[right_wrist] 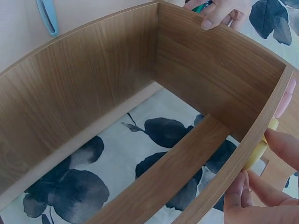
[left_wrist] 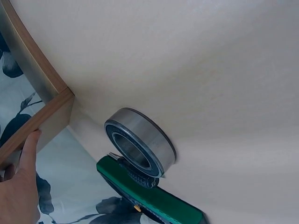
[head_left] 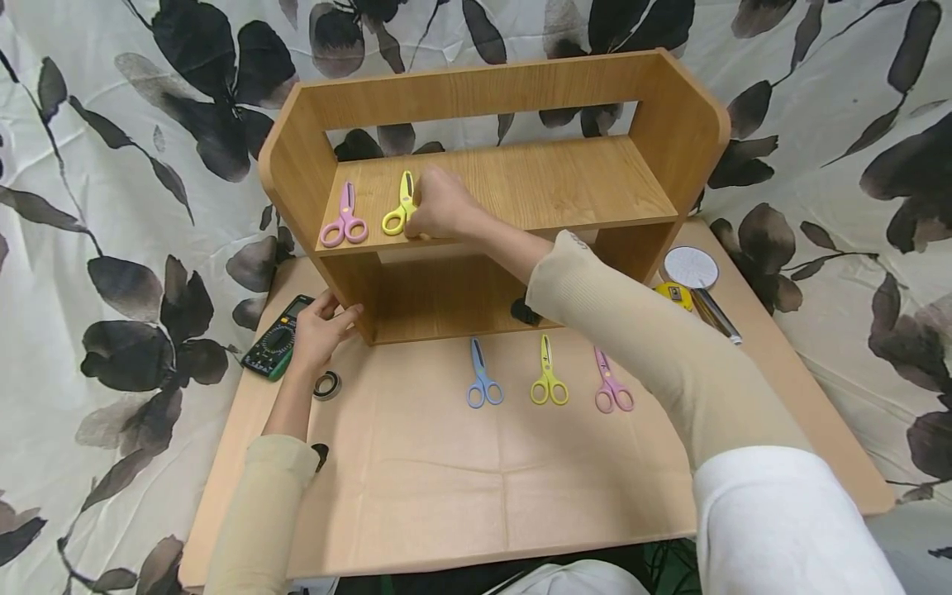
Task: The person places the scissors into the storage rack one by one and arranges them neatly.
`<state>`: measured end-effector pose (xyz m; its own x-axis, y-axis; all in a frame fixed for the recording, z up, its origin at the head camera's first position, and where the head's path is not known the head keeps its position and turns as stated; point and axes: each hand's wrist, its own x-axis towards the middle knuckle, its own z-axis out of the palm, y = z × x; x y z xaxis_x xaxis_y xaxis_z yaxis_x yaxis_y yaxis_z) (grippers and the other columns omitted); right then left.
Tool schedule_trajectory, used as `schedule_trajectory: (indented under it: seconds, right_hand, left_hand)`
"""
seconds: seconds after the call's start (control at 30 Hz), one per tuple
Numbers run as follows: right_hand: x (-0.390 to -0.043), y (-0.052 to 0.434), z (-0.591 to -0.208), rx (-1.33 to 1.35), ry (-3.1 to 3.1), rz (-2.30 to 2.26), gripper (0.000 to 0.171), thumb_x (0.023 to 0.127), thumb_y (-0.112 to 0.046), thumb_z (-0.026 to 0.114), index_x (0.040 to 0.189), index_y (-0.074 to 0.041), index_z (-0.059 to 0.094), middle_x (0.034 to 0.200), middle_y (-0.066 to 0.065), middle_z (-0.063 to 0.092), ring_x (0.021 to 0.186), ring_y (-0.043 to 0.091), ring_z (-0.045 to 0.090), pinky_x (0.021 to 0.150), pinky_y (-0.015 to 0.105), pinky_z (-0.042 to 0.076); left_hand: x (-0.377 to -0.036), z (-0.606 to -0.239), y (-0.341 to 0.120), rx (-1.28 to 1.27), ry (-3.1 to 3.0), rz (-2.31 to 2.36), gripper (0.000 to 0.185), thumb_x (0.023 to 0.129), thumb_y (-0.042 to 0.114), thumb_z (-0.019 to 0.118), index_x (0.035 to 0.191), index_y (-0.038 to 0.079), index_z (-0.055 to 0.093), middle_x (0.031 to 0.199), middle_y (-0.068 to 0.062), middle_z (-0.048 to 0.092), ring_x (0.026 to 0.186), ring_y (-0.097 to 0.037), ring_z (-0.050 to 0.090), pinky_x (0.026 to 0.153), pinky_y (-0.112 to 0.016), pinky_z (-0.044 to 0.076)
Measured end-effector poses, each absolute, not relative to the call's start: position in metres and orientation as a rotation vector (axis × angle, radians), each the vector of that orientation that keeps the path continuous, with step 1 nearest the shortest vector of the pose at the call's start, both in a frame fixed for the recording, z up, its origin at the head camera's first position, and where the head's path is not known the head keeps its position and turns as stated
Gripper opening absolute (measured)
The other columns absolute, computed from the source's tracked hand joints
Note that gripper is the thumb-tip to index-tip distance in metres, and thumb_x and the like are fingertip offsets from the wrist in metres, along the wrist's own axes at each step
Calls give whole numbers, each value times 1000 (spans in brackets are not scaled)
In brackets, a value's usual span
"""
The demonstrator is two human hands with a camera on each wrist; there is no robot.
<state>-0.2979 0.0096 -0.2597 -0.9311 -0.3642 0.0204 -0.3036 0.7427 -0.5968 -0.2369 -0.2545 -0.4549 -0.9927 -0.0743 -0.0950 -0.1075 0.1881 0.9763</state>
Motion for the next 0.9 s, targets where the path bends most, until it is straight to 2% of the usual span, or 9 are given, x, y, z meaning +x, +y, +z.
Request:
schedule_trajectory:
  seconds: [0.23,0.27,0.3,0.37,0.43,0.5,0.7,0.9]
  right_hand:
    - [-289,17,-261,-605,2786,-1014,41,82,-9,82,67,-10,45,65,-4,35,59,9,32,52,20,22]
    - [-286,19,-262,-623,2779,-1035,41,82,-9,82,69,-9,44,68,-2,36,63,10,33,54,21,23]
    - [-283,22,-263,-637,2773,-1068,33,83,-10,82,73,-6,51,72,0,44,67,11,40,57,20,30]
    - [-277,29,-266,-659,2754,-1153,22,85,-11,83,91,0,65,88,7,60,82,16,55,71,21,45]
    - [-268,37,-269,-678,2735,-1238,39,87,-13,82,119,5,68,115,14,69,107,22,62,94,26,53]
    - [-257,46,-276,-678,2709,-1339,62,89,-15,82,142,5,58,139,18,64,127,26,60,110,35,51]
    - [-226,72,-306,-653,2582,-1638,66,90,-16,82,148,-4,55,144,11,61,132,23,58,114,31,50]
    - [-204,92,-360,-618,2369,-1869,67,88,-14,85,147,-8,55,145,9,61,137,23,58,117,28,47]
  left_hand:
    - [-232,-456,-255,-168,2432,1951,68,101,17,67,162,22,38,165,-13,42,145,-34,50,105,-50,55]
    - [-232,-456,-256,-167,2432,1951,68,101,17,67,162,21,38,165,-13,42,145,-35,50,105,-50,55]
    - [-232,-456,-256,-165,2435,1950,68,101,17,67,163,20,38,165,-14,42,145,-35,50,105,-49,55]
    - [-231,-455,-255,-155,2434,1954,68,101,18,67,163,20,37,165,-14,42,144,-35,50,105,-50,54]
    - [-233,-455,-255,-156,2426,1958,68,102,17,67,163,20,37,165,-14,42,145,-36,50,106,-50,54]
    - [-234,-456,-255,-161,2421,1960,69,101,16,67,163,20,37,165,-14,42,144,-35,50,106,-51,53]
    - [-234,-456,-256,-154,2426,1968,69,101,16,67,163,21,37,165,-13,42,145,-35,50,106,-53,53]
    - [-233,-455,-256,-157,2416,1979,68,101,15,68,162,19,38,164,-14,43,145,-35,50,106,-52,54]
